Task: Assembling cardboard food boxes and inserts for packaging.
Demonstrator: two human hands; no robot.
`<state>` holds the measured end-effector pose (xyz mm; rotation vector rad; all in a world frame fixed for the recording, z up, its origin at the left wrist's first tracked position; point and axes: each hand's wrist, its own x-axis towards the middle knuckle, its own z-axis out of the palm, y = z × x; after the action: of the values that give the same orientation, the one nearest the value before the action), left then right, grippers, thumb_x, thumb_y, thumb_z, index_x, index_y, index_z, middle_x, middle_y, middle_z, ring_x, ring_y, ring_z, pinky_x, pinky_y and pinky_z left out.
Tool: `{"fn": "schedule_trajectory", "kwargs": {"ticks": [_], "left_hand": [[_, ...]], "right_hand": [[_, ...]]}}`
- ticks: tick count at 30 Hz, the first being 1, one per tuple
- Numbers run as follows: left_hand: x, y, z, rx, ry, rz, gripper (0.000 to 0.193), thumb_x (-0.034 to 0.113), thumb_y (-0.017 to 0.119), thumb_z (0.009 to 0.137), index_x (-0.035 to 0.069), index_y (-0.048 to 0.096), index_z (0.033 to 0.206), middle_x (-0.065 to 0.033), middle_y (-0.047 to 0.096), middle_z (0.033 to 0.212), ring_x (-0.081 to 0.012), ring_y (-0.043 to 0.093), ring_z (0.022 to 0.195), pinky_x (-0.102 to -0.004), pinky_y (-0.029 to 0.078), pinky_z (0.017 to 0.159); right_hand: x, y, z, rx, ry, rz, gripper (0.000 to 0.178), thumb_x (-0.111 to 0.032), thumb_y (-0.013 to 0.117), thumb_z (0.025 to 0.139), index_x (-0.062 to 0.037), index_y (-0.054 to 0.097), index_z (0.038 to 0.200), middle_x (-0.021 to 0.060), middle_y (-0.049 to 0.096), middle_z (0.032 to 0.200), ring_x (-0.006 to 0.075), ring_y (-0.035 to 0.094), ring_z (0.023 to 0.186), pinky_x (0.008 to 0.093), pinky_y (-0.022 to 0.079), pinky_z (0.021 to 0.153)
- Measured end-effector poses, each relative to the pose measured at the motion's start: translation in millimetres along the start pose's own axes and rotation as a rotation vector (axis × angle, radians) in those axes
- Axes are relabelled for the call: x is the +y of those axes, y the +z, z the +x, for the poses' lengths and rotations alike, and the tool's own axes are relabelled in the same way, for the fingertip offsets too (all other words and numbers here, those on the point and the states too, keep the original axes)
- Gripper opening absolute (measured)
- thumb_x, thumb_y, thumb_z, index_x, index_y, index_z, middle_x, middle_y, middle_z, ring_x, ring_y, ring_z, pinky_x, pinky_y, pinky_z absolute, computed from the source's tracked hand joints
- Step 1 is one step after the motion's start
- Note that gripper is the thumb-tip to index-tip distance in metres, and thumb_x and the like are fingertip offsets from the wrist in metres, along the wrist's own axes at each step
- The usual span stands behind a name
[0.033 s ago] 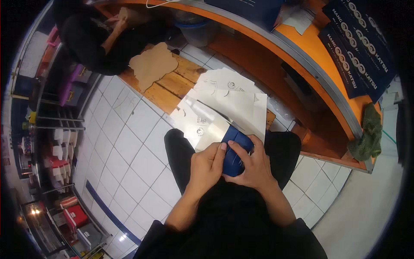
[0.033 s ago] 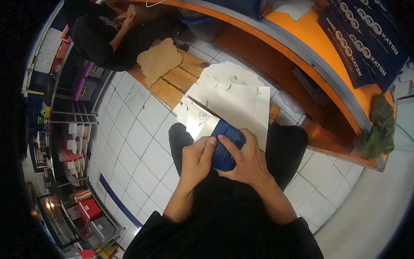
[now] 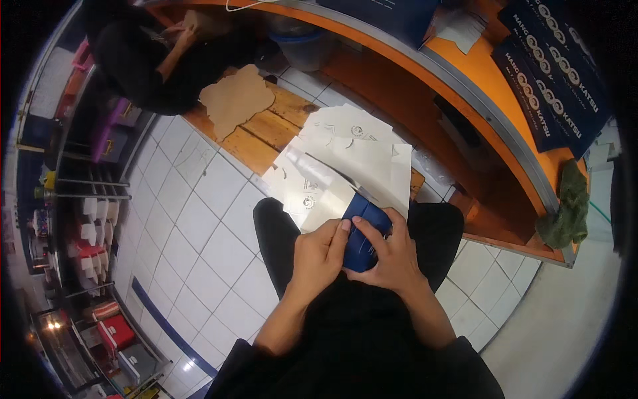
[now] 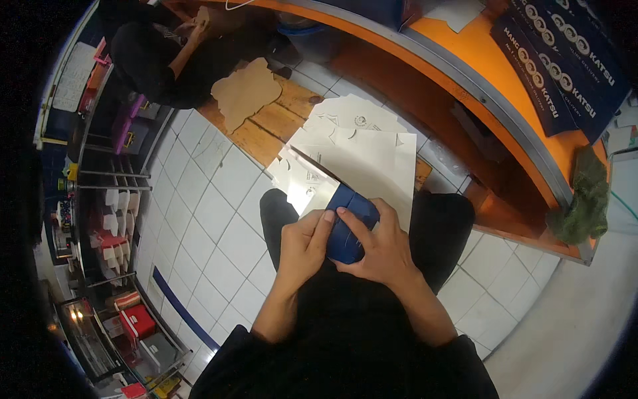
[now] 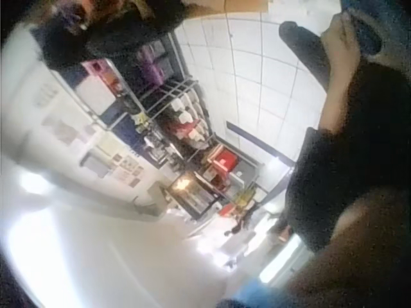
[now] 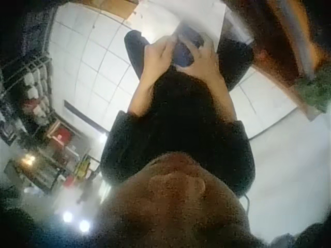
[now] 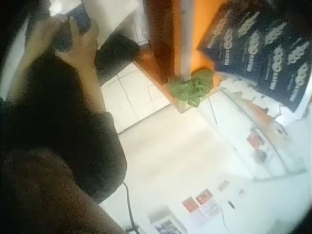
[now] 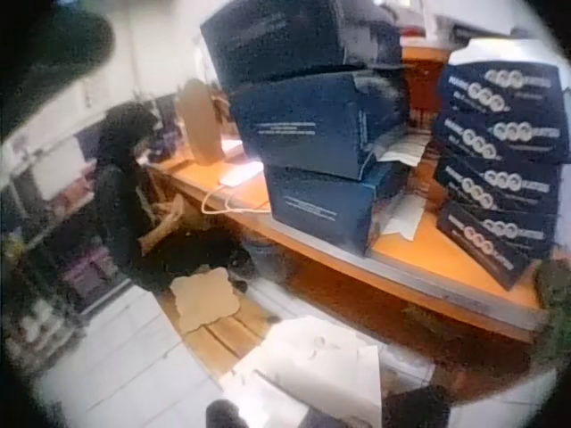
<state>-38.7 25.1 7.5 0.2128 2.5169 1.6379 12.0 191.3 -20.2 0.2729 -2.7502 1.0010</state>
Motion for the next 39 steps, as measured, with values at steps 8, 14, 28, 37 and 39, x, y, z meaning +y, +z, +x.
{"fn": "schedule_trajectory", "kwargs": {"ticks": [8, 14, 28, 37, 39], "left_hand": [[-57, -3, 2, 0.555, -0.045, -0.247, 0.048, 0.033, 0.043, 0.11, -0.007, 0.06, 0.129, -0.0164, 0.065, 0.12, -0.0232, 0.061, 0.11, -0.0343, 0.045, 0.099], [-128, 30, -2, -0.073, -0.435, -0.167, 0.065, 0.051, 0.054, 0.103, 0.0, 0.052, 0.144, -0.0234, 0.066, 0.127, -0.03, 0.063, 0.119, -0.0389, 0.047, 0.101], [-133, 28, 20, -0.215, -0.51, 0.093, 0.064, 0.054, 0.038, 0.106, 0.0, 0.061, 0.131, -0.031, 0.07, 0.107, -0.0499, 0.065, 0.107, -0.0504, 0.049, 0.094], [-157, 0, -8, -0.131, -0.2, -0.842, 0.08, 0.046, 0.057, 0.104, -0.002, 0.027, 0.159, -0.0205, 0.042, 0.157, -0.0226, 0.038, 0.145, -0.0328, 0.026, 0.119], [-151, -3, -4, -0.08, -0.16, -0.873, 0.079, 0.04, 0.06, 0.103, -0.006, 0.027, 0.158, -0.0217, 0.044, 0.156, -0.0244, 0.042, 0.143, -0.0331, 0.029, 0.118]], "right_hand": [[53, 20, -18, 0.174, 0.514, 0.778, 0.087, -0.034, 0.085, 0.073, -0.0066, 0.048, 0.148, 0.0198, 0.049, 0.139, 0.0335, 0.049, 0.131, 0.0421, 0.04, 0.111], [104, 61, -37, -0.13, 0.92, 0.961, 0.07, -0.041, 0.058, 0.101, -0.001, 0.039, 0.155, 0.0188, 0.047, 0.153, 0.0262, 0.041, 0.143, 0.0366, 0.026, 0.12], [110, 64, -14, -0.228, 0.894, 0.407, 0.068, -0.059, 0.048, 0.102, 0.003, 0.064, 0.125, 0.0255, 0.072, 0.113, 0.0394, 0.068, 0.112, 0.0436, 0.05, 0.097], [91, 38, -34, -0.332, 0.551, 0.61, 0.077, -0.027, 0.072, 0.095, -0.0009, 0.033, 0.156, 0.0197, 0.065, 0.129, 0.0288, 0.068, 0.11, 0.0424, 0.051, 0.099], [86, 36, -28, -0.367, 0.599, 0.618, 0.096, -0.018, 0.078, 0.087, -0.0035, 0.018, 0.161, 0.0235, 0.063, 0.132, 0.0336, 0.064, 0.12, 0.0432, 0.049, 0.103]]}}
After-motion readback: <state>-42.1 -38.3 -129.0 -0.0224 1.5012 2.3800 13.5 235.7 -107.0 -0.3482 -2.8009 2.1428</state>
